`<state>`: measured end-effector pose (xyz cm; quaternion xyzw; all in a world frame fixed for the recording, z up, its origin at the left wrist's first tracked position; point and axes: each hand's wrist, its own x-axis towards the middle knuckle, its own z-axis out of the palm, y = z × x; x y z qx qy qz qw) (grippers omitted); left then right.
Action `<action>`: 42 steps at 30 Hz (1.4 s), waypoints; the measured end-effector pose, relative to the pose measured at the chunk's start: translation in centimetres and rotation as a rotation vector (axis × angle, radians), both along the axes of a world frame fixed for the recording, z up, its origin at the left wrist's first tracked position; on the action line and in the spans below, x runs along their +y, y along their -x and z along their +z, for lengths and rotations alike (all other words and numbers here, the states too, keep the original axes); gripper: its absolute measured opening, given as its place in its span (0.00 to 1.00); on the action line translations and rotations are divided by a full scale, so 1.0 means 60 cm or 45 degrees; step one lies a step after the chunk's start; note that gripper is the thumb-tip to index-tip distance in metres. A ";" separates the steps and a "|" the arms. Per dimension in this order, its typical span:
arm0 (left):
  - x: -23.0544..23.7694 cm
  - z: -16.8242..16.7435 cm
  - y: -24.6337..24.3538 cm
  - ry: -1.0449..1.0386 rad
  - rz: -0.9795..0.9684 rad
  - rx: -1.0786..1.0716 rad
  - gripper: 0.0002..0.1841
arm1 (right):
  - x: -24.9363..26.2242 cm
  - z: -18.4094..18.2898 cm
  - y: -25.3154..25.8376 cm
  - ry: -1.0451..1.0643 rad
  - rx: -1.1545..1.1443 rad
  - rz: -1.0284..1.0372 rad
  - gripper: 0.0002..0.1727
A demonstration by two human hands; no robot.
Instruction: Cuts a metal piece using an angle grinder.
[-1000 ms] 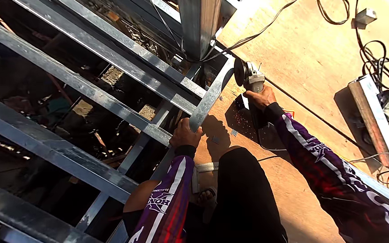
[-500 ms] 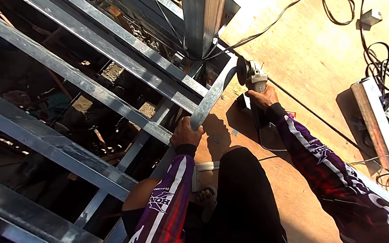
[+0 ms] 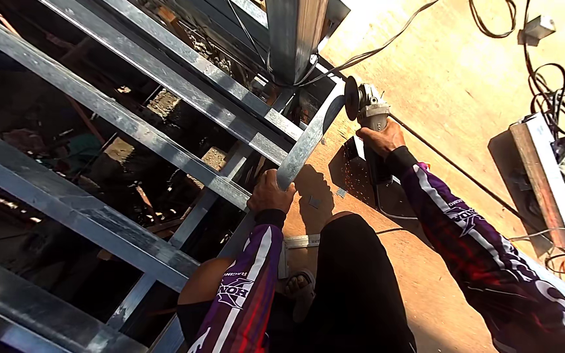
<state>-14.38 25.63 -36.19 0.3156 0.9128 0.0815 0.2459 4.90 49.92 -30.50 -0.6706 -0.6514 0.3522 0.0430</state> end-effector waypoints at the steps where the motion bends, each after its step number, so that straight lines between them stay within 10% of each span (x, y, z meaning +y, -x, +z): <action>1: 0.000 0.000 0.000 -0.001 0.000 -0.001 0.34 | 0.000 0.000 0.000 -0.004 -0.001 0.004 0.38; 42: 0.000 -0.004 0.001 0.001 -0.013 0.006 0.35 | 0.012 -0.001 0.004 -0.026 -0.007 0.038 0.35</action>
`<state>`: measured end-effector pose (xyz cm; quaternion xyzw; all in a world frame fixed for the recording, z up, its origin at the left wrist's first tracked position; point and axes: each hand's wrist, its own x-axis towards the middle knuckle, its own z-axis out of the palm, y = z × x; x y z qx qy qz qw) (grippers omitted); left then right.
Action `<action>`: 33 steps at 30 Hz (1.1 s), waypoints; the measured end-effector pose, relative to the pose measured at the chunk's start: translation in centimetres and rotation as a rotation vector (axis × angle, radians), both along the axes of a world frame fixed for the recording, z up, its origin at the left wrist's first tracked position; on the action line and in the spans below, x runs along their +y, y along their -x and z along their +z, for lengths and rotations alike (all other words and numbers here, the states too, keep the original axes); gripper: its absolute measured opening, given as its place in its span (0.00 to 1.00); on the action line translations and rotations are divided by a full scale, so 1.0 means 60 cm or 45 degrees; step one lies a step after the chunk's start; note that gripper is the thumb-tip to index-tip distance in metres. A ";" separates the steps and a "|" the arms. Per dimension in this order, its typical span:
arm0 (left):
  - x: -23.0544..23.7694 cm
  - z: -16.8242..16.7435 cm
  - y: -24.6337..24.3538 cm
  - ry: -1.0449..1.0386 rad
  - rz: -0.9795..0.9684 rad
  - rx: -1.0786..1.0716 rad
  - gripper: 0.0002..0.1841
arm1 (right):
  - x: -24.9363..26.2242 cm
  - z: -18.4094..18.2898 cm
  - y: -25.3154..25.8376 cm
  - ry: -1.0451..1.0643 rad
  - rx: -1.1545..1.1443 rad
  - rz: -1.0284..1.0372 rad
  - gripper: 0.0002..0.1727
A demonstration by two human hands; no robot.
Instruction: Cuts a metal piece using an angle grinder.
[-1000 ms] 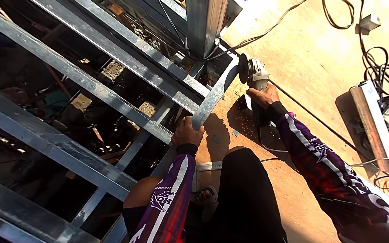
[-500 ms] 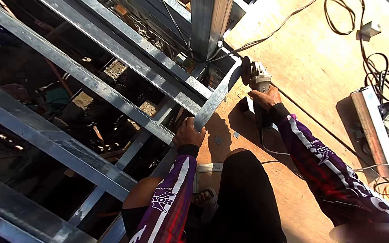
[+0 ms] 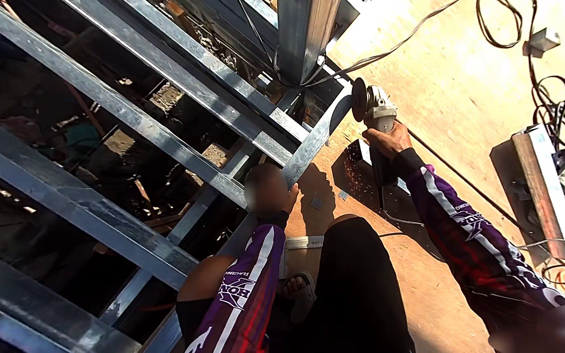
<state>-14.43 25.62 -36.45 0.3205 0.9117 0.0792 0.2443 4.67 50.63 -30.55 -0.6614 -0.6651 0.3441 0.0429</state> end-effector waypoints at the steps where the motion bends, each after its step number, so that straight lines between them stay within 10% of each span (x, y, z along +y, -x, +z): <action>1: 0.000 0.001 0.000 0.004 0.002 -0.004 0.35 | -0.001 0.005 0.003 0.014 -0.009 0.000 0.36; 33: -0.001 -0.001 0.001 -0.007 0.000 -0.018 0.35 | 0.019 -0.003 0.015 -0.020 -0.003 -0.021 0.37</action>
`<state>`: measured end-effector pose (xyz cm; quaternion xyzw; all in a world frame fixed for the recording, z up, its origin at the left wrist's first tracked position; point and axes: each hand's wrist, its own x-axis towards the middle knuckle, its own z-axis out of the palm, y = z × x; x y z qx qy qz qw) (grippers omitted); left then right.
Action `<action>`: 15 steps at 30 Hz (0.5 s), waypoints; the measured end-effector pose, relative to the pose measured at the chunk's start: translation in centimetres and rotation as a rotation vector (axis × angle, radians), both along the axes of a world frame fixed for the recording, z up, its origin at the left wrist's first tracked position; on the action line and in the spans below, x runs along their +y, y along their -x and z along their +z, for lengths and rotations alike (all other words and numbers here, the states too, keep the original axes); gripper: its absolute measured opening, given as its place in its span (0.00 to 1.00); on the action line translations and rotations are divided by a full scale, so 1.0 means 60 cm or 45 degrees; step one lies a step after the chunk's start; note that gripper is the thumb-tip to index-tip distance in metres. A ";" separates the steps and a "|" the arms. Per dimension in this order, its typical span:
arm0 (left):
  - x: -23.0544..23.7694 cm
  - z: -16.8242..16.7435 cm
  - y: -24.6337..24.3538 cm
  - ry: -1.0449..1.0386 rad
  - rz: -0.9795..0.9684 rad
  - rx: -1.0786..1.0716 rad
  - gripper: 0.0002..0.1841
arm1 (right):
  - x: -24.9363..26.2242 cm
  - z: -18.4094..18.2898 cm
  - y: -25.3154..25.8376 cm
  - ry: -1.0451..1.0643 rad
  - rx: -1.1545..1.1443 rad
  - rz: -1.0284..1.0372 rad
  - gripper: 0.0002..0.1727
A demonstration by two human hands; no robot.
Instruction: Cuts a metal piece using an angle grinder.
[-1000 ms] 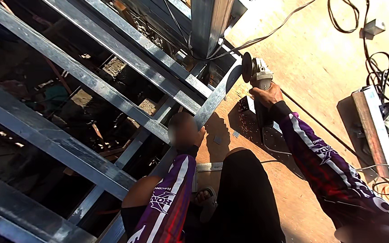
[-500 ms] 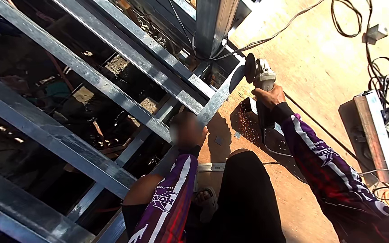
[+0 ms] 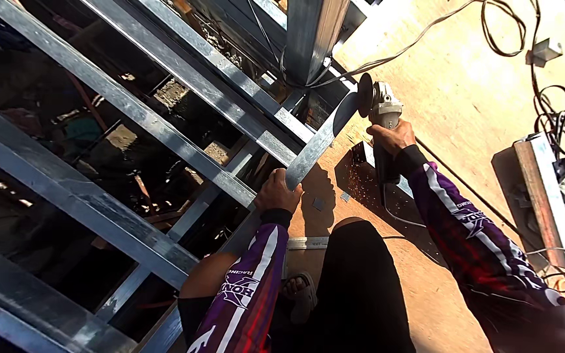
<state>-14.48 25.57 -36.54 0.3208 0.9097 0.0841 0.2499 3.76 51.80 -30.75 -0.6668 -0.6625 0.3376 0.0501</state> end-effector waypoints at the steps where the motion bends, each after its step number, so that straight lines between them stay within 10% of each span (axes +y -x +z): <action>1: 0.000 0.001 0.000 0.000 0.003 0.002 0.35 | 0.001 0.001 0.001 -0.002 0.000 -0.002 0.38; 15: -0.001 0.001 -0.001 -0.017 -0.002 -0.006 0.35 | -0.004 0.017 0.010 0.005 -0.044 0.012 0.37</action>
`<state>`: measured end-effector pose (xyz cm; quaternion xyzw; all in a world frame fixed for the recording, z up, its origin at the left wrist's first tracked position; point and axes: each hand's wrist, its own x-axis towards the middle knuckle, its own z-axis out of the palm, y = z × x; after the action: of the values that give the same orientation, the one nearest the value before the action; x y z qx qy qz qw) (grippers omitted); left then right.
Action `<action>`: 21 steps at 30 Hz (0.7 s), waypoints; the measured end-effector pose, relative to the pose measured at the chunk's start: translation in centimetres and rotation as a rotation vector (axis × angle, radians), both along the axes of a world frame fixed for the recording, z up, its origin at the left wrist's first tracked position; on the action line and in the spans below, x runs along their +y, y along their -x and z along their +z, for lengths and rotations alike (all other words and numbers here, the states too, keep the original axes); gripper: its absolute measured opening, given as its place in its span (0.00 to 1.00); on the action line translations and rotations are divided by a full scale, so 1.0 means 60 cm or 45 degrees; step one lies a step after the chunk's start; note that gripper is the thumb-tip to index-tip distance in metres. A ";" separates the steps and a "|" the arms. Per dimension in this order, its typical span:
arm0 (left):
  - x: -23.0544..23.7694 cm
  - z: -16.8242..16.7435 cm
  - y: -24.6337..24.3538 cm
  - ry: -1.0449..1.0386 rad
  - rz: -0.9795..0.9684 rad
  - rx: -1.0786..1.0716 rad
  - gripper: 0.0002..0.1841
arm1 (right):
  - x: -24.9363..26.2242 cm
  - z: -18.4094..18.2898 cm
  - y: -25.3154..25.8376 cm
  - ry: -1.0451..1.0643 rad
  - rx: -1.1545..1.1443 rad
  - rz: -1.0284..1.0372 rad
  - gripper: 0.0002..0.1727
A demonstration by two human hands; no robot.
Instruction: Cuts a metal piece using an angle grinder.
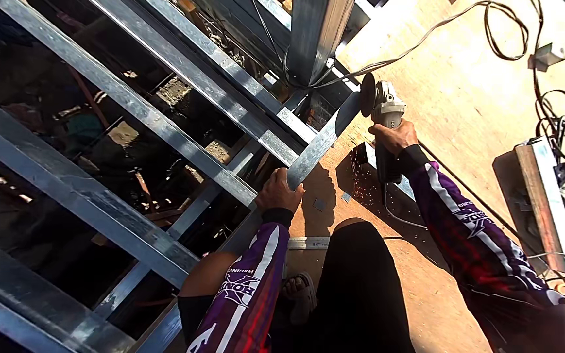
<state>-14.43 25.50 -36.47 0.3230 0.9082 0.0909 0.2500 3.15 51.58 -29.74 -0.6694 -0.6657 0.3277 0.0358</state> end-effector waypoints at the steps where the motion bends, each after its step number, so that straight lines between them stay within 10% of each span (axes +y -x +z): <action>1: 0.000 0.001 0.000 0.000 0.000 0.000 0.35 | 0.000 -0.001 0.000 -0.002 0.003 -0.002 0.37; 21: 0.001 0.004 0.001 0.010 0.000 -0.012 0.35 | 0.011 -0.009 0.005 -0.005 -0.002 -0.006 0.37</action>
<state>-14.48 25.56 -36.23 0.3216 0.9075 0.0888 0.2554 2.86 52.23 -30.28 -0.6712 -0.6648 0.3259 0.0374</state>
